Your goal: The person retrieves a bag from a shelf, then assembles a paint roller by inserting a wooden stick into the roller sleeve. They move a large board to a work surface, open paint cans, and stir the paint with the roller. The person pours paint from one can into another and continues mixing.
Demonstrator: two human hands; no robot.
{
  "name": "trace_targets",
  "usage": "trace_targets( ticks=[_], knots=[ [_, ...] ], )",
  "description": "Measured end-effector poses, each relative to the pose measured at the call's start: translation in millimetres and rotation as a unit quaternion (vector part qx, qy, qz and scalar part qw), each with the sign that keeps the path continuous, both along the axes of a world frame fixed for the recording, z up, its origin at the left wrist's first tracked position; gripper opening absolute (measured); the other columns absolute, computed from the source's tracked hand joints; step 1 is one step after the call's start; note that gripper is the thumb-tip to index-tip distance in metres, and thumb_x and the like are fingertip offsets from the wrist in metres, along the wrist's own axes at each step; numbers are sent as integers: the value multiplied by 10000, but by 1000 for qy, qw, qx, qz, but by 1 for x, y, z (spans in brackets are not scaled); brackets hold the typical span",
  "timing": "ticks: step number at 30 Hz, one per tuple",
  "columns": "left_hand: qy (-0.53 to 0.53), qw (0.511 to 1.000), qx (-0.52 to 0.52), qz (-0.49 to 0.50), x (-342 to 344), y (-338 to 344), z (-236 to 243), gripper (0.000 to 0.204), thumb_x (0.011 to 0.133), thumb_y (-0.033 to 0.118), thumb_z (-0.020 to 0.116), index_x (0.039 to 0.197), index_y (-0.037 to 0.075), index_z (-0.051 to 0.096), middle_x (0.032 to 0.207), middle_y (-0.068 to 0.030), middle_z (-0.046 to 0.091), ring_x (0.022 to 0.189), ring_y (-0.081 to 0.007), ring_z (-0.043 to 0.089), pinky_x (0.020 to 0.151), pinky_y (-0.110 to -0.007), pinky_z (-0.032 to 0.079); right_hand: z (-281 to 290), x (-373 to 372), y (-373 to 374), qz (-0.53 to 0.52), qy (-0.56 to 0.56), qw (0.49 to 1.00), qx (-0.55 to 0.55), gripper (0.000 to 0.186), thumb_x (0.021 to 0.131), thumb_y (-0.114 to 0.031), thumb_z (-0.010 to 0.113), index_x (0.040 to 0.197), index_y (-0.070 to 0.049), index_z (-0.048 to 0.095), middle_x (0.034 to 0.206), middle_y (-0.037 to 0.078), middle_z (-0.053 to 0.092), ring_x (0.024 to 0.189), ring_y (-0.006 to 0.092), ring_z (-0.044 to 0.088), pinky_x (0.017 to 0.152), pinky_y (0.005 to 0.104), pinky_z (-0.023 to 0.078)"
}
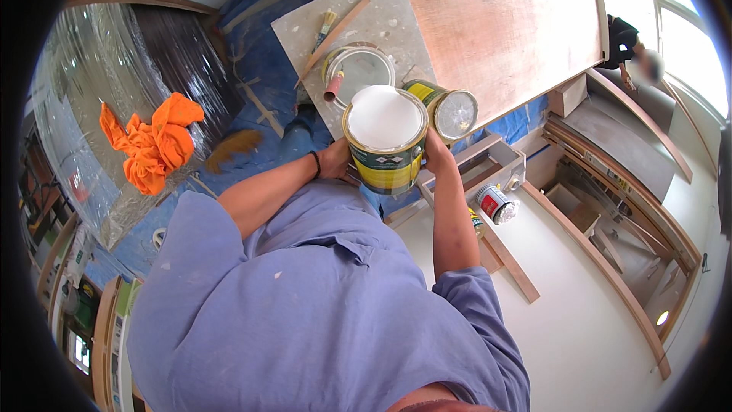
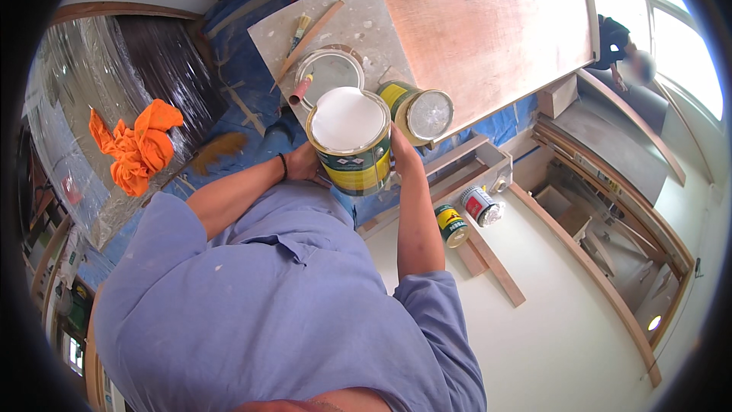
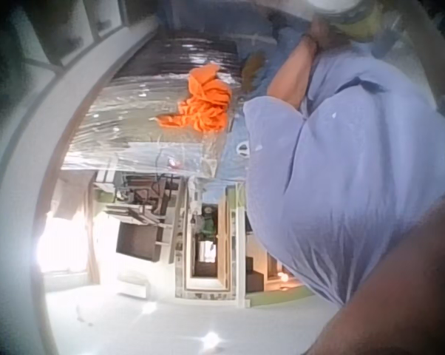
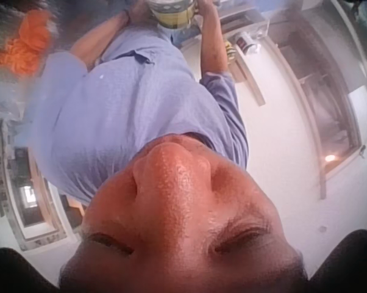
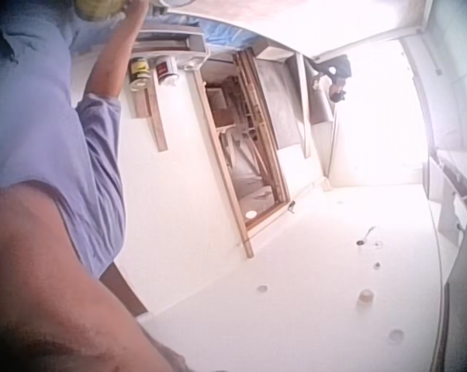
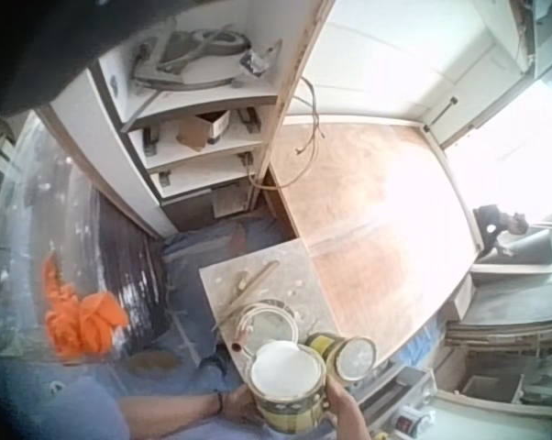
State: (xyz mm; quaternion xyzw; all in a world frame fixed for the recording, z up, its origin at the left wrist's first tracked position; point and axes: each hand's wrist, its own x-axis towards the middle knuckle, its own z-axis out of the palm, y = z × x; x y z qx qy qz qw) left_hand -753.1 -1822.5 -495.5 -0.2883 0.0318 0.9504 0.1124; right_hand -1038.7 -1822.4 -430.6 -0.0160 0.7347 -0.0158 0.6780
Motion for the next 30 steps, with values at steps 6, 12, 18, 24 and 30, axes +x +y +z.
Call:
trace_targets(
  ticks=[6, 12, 18, 24, 30],
  knots=[
    [-10, 1000, -2, 0, -1, -2, 5, 1032, 960, 856, 154, 1569, 90, 483, 1526, -225, 519, 1299, -440, 571, 1108, -598, 473, 0, 2, 0, -4, 20, 1000, 4, 926, 938, -826, 397, 1637, -219, 394, 1651, 167, 413, 1416, 493, 416, 1088, 694, 372],
    [-24, 1000, -10, 10, -1, 0, -5, 925, 1007, 807, 241, 1576, 113, 465, 1588, -188, 496, 1393, -405, 535, 1072, -618, 499, 3, 4, 4, -28, 13, 999, -38, 889, 953, -799, 417, 1610, -200, 443, 1631, 124, 461, 1452, 399, 428, 1099, 644, 387],
    [-75, 995, -53, 43, -4, -4, -4, 814, 1038, 750, 347, 1609, 173, 406, 1609, -161, 470, 1415, -408, 513, 1087, -647, 475, -1, 4, 18, -42, 13, 989, -141, 807, 970, -750, 461, 1555, -197, 522, 1558, 73, 549, 1433, 296, 478, 1088, 593, 408],
    [-82, 994, -57, 50, -5, -6, 0, 766, 1054, 713, 367, 1588, 167, 437, 1570, -160, 510, 1388, -405, 537, 1082, -643, 479, 14, 9, 18, -31, 13, 978, -204, 788, 968, -739, 488, 1534, -195, 550, 1526, 64, 577, 1414, 287, 496, 1099, 585, 407],
    [-80, 993, -68, 57, -4, -2, -10, 723, 1066, 675, 384, 1549, 147, 489, 1498, -157, 577, 1311, -381, 595, 1043, -618, 514, 11, 7, 27, -71, 16, 972, -221, 708, 1000, -663, 520, 1503, -168, 581, 1467, 63, 616, 1338, 240, 548, 1055, 506, 452]
  ],
)
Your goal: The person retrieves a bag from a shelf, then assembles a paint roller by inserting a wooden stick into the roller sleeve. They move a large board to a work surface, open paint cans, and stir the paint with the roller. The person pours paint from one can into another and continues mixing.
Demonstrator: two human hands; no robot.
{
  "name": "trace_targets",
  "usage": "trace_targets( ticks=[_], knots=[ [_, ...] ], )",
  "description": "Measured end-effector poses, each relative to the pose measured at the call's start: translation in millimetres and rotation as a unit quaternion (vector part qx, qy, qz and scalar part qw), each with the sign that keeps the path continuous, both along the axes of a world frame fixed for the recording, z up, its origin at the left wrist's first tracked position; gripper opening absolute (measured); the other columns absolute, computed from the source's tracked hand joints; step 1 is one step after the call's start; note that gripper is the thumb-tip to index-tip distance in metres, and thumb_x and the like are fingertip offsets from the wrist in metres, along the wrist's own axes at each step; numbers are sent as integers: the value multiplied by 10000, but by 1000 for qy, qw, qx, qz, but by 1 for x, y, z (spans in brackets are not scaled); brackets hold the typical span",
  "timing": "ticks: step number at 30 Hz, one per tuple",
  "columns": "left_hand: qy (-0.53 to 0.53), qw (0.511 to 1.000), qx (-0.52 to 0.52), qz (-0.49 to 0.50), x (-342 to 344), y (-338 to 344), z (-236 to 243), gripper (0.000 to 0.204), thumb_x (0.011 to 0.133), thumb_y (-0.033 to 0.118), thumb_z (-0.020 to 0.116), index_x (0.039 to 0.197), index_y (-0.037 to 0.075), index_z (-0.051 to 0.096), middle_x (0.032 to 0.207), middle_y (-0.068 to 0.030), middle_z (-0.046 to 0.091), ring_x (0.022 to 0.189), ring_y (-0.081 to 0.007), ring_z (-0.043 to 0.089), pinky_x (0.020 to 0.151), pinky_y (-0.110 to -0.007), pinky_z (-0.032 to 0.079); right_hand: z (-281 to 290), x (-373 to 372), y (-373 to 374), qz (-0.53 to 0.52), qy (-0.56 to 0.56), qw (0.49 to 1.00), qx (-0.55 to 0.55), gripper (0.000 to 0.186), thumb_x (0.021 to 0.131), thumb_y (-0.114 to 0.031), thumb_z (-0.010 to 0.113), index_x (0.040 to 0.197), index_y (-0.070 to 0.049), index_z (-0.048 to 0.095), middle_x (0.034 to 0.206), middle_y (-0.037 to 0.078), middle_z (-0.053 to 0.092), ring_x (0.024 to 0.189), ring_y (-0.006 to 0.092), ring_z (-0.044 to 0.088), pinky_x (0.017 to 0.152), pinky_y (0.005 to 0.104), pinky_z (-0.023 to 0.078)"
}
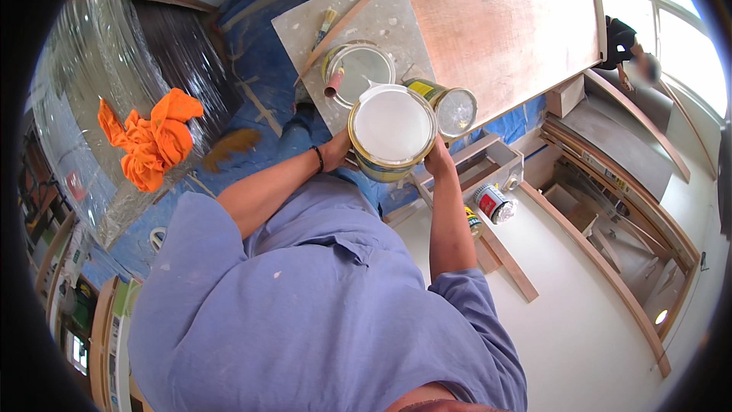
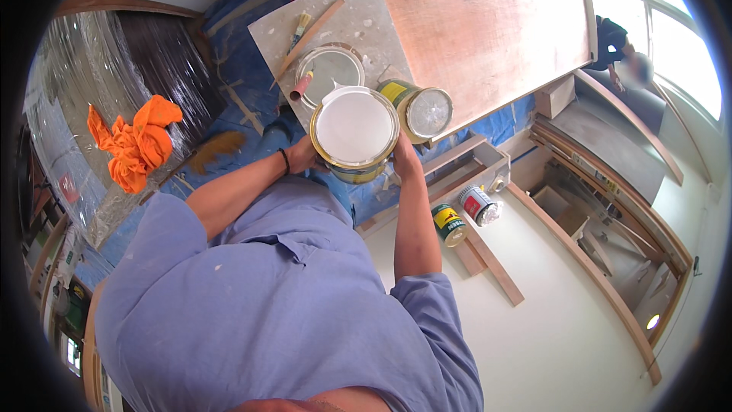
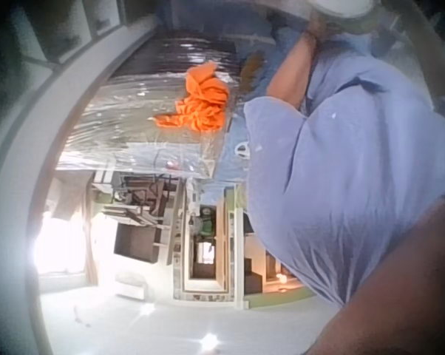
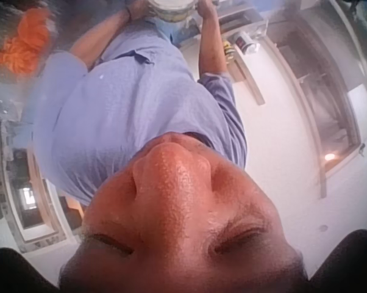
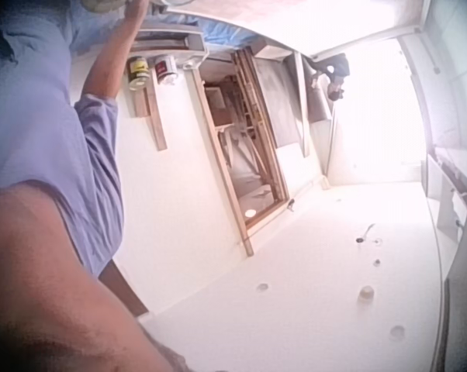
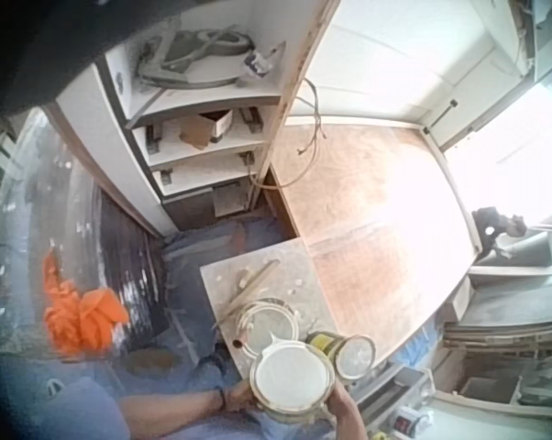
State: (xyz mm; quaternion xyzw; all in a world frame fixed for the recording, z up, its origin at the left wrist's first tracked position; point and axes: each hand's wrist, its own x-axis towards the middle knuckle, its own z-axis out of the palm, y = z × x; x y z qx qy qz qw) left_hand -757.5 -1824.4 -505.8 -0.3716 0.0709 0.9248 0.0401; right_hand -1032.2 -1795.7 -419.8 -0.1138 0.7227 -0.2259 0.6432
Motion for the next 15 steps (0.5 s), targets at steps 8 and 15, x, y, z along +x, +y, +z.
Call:
trace_targets(
  ticks=[8, 15],
  knots=[
    [0, 1000, -27, -8, -2, -2, -3, 699, 1072, 675, 370, 1532, 164, 497, 1449, -107, 618, 1220, -300, 664, 981, -565, 573, 2, 3, 7, -22, -18, 997, -78, 497, 1051, -499, 540, 1403, -164, 644, 1116, -47, 717, 888, 70, 644, 663, 246, 462],
    [-14, 1000, -17, 10, -2, 4, -6, 695, 1072, 687, 355, 1549, 197, 480, 1467, -84, 610, 1276, -295, 631, 995, -615, 542, 7, 8, 8, 1, -16, 995, -97, 538, 1058, -498, 530, 1464, -152, 605, 1263, -3, 699, 1038, 113, 668, 787, 282, 530]
  ],
)
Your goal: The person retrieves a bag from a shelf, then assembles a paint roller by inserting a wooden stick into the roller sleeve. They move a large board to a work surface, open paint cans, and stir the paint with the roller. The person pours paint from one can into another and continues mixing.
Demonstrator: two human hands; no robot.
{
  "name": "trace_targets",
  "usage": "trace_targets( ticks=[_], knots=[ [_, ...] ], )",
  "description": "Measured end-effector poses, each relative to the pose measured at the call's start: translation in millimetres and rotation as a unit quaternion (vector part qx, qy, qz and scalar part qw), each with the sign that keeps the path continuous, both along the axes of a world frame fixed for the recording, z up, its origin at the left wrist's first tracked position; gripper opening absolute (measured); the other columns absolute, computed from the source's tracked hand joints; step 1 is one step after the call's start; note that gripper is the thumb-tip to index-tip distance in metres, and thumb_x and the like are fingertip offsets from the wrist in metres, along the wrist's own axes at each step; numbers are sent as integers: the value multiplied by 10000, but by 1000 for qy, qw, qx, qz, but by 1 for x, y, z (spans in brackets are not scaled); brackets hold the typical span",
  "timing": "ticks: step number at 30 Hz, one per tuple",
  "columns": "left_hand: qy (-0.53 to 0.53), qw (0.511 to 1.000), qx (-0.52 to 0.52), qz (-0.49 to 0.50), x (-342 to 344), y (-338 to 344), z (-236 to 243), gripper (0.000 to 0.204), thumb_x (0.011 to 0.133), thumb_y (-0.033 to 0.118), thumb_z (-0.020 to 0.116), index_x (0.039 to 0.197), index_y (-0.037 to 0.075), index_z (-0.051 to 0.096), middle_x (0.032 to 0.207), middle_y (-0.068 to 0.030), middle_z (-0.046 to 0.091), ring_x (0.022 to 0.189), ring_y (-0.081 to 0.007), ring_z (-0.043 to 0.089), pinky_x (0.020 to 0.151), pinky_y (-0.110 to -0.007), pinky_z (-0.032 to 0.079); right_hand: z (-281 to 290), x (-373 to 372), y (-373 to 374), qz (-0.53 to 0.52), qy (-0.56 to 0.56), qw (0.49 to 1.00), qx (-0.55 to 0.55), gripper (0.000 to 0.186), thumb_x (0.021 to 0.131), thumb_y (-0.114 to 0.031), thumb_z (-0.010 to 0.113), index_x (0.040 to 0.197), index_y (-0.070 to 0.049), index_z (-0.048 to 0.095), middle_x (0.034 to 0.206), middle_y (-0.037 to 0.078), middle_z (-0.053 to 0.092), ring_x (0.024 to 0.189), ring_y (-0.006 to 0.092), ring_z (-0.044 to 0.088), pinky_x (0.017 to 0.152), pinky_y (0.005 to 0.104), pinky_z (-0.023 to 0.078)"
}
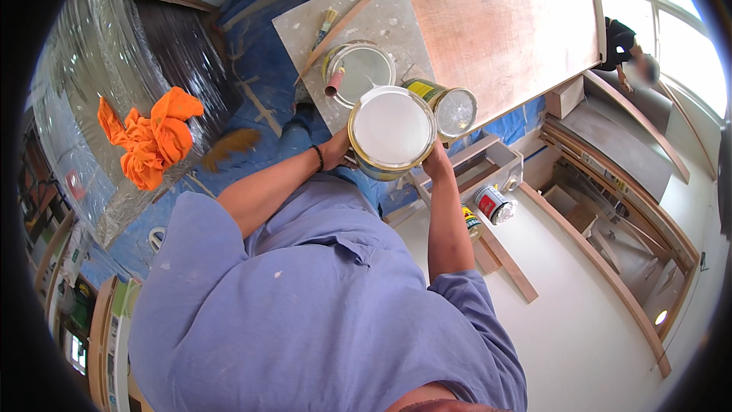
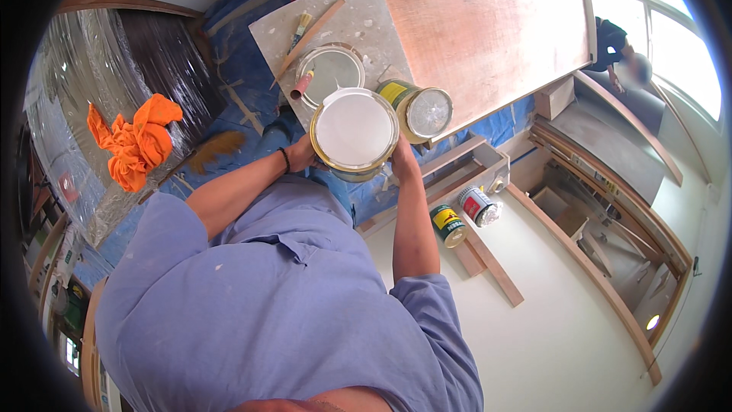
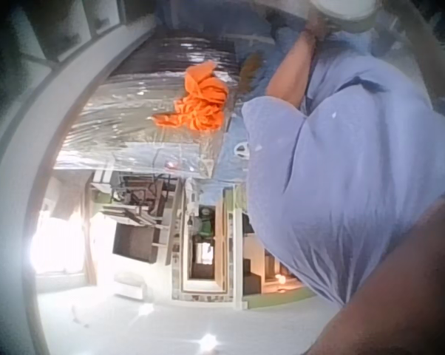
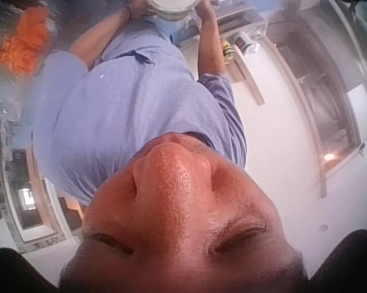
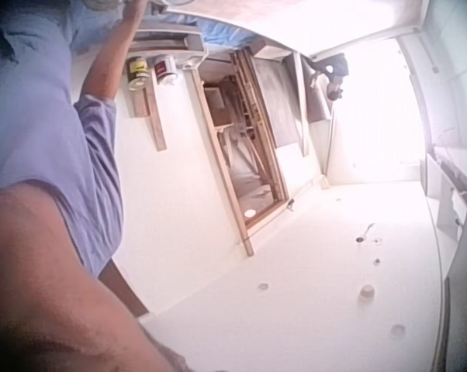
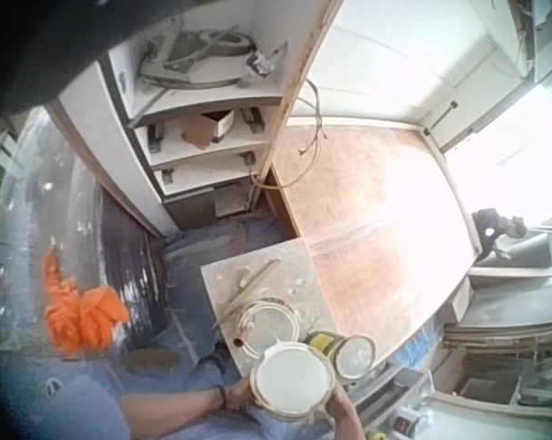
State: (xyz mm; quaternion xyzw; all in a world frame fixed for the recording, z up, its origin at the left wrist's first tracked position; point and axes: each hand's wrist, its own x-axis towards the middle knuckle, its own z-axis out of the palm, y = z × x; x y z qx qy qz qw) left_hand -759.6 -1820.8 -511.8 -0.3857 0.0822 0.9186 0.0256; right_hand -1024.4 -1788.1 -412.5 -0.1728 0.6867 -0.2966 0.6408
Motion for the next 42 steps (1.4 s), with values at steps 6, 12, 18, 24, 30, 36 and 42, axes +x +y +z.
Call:
trace_targets(
  ticks=[6, 12, 18, 24, 30, 36, 42],
  knots=[
    [1, 1000, 0, -4, 1, -2, 0, 678, 1071, 693, 346, 1536, 222, 495, 1482, -73, 600, 1304, -293, 614, 986, -620, 534, -1, 2, -5, -25, -23, 998, 49, 747, 1004, -550, 609, 1548, -50, 495, 1423, 92, 632, 1273, 178, 612, 1015, 339, 525],
    [-32, 999, -10, -5, 2, -10, 13, 753, 1045, 741, 325, 1571, 220, 457, 1552, -83, 539, 1376, -306, 559, 1032, -651, 496, -29, -5, 10, -22, -43, 998, 27, 683, 1010, -523, 618, 1516, -73, 529, 1370, 70, 660, 1197, 160, 650, 943, 340, 558],
    [-47, 999, -13, -22, 5, -13, 6, 817, 1017, 780, 335, 1614, 225, 398, 1617, -84, 471, 1450, -327, 490, 1067, -688, 464, -65, 0, 33, -38, -35, 999, 5, 649, 1008, -486, 635, 1489, -58, 552, 1372, 81, 664, 1182, 167, 662, 947, 352, 569],
    [-47, 999, -21, -10, 14, -2, -5, 836, 1008, 795, 341, 1628, 235, 373, 1642, -74, 441, 1478, -342, 463, 1066, -686, 477, -69, 6, 39, -26, -27, 999, -6, 659, 990, -548, 607, 1472, -100, 583, 1282, 47, 700, 1089, 166, 693, 874, 350, 570],
    [-52, 998, -19, -11, 16, 5, -17, 827, 1008, 788, 362, 1630, 244, 367, 1649, -62, 433, 1479, -350, 464, 1055, -704, 484, -71, 11, 39, -47, -28, 998, 6, 581, 996, -547, 588, 1406, -139, 638, 1191, 13, 717, 1005, 129, 684, 804, 310, 550],
    [-52, 998, -21, 4, 17, 9, -17, 824, 1014, 773, 379, 1637, 233, 359, 1650, -65, 435, 1469, -355, 479, 1050, -723, 478, -57, 16, 34, -25, -15, 998, -47, 528, 1039, -466, 564, 1407, -94, 635, 1204, 33, 709, 1014, 132, 682, 821, 296, 550],
    [-37, 999, -38, 1, 16, 10, -31, 844, 1017, 772, 377, 1640, 204, 352, 1629, -73, 468, 1467, -343, 487, 1065, -707, 475, -59, 17, 37, -13, -25, 997, -67, 532, 1066, -418, 557, 1432, -36, 611, 1310, 70, 696, 1168, 165, 663, 984, 339, 539]
  ],
)
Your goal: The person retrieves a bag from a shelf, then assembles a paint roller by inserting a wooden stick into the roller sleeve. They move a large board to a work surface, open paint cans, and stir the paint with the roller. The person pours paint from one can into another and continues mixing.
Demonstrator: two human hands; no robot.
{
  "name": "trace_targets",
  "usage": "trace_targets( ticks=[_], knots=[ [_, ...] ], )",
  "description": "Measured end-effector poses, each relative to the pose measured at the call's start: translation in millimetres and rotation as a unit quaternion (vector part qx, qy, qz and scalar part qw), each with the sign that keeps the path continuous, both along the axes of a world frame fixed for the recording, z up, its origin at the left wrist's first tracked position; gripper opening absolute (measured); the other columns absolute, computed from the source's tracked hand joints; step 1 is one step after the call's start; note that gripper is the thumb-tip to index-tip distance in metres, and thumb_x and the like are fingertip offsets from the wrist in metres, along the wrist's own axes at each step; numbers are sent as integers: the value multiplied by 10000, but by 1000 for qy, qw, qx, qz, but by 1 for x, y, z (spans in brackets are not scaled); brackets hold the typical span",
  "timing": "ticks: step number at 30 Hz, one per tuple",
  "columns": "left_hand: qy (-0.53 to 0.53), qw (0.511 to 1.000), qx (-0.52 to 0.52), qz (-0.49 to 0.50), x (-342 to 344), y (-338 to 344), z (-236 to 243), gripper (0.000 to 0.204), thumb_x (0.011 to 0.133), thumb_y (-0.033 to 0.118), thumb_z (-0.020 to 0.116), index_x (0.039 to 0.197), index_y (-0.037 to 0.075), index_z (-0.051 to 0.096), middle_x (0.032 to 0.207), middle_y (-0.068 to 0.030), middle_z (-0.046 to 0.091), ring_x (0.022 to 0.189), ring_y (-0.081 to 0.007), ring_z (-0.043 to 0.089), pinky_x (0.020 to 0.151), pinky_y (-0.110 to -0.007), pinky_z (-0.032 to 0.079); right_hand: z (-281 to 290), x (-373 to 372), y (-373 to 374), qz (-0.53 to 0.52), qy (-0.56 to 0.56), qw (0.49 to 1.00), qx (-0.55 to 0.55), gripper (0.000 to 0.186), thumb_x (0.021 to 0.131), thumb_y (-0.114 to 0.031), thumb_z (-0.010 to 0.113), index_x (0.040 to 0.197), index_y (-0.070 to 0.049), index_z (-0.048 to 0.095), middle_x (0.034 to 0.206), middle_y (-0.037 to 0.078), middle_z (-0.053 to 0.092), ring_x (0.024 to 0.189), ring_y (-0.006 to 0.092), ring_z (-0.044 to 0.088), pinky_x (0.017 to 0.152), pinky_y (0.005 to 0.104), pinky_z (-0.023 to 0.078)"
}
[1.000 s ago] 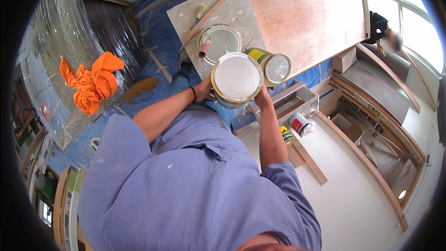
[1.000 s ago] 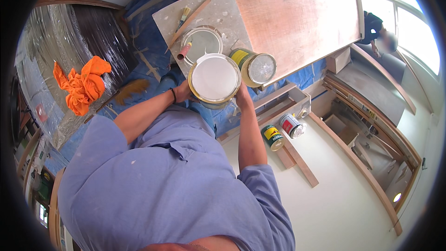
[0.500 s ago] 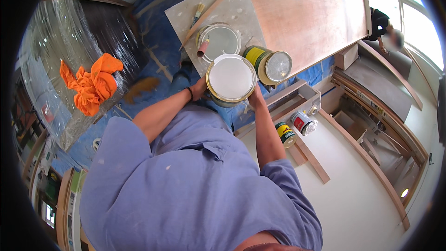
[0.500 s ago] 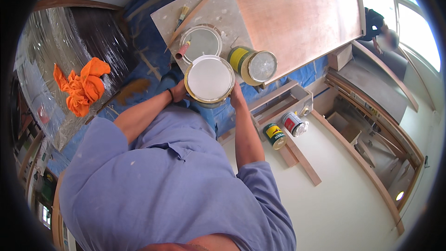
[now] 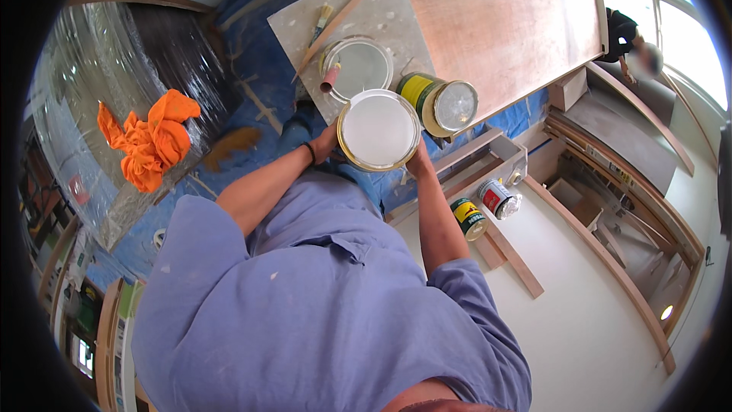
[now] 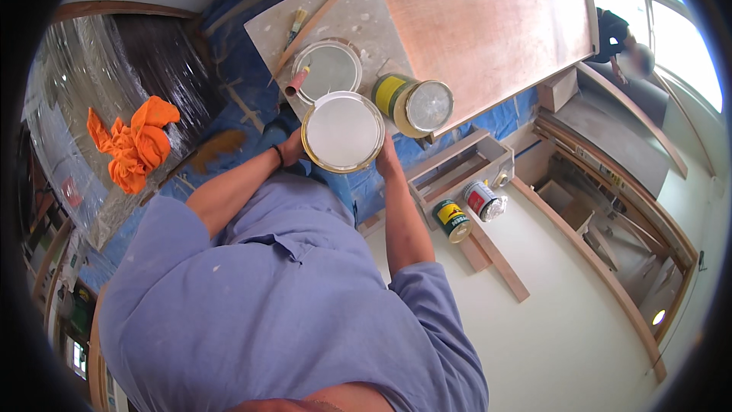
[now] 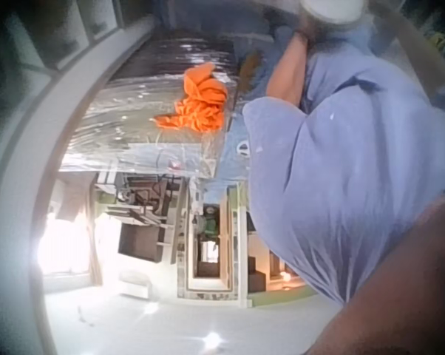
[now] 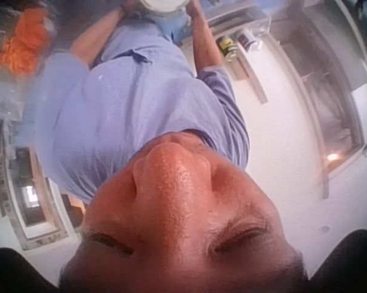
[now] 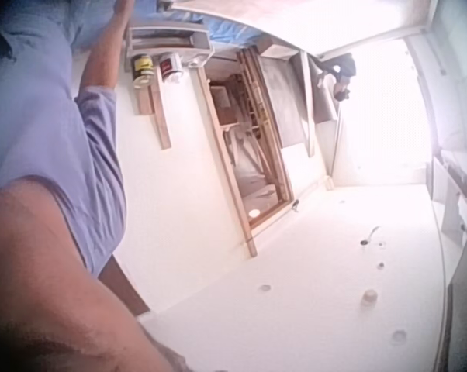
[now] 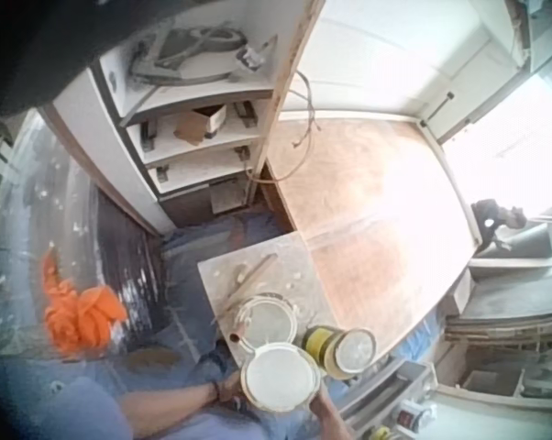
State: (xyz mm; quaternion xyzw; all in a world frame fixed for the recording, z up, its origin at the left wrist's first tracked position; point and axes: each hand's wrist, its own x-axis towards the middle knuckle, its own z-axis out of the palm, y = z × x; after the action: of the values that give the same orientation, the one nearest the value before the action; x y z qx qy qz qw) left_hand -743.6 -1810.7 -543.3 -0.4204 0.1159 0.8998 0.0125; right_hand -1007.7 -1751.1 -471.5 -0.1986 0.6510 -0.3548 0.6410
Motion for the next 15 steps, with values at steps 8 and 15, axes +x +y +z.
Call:
trace_targets(
  ticks=[8, 15],
  knots=[
    [-22, 1000, -11, -5, 2, -3, 12, 821, 1030, 754, 370, 1627, 191, 377, 1603, -100, 492, 1414, -342, 546, 1017, -673, 536, -5, 1, -1, -5, -19, 999, 28, 595, 1055, -439, 574, 1491, -35, 557, 1400, 93, 654, 1247, 182, 632, 1049, 356, 518],
    [-18, 1000, -11, 17, 1, 2, 2, 845, 1019, 771, 385, 1631, 189, 370, 1567, -97, 534, 1379, -343, 582, 1014, -640, 556, -18, -6, 8, 14, -12, 1000, 6, 642, 1031, -470, 594, 1511, -46, 545, 1408, 80, 652, 1255, 180, 625, 1041, 356, 516]
  ],
)
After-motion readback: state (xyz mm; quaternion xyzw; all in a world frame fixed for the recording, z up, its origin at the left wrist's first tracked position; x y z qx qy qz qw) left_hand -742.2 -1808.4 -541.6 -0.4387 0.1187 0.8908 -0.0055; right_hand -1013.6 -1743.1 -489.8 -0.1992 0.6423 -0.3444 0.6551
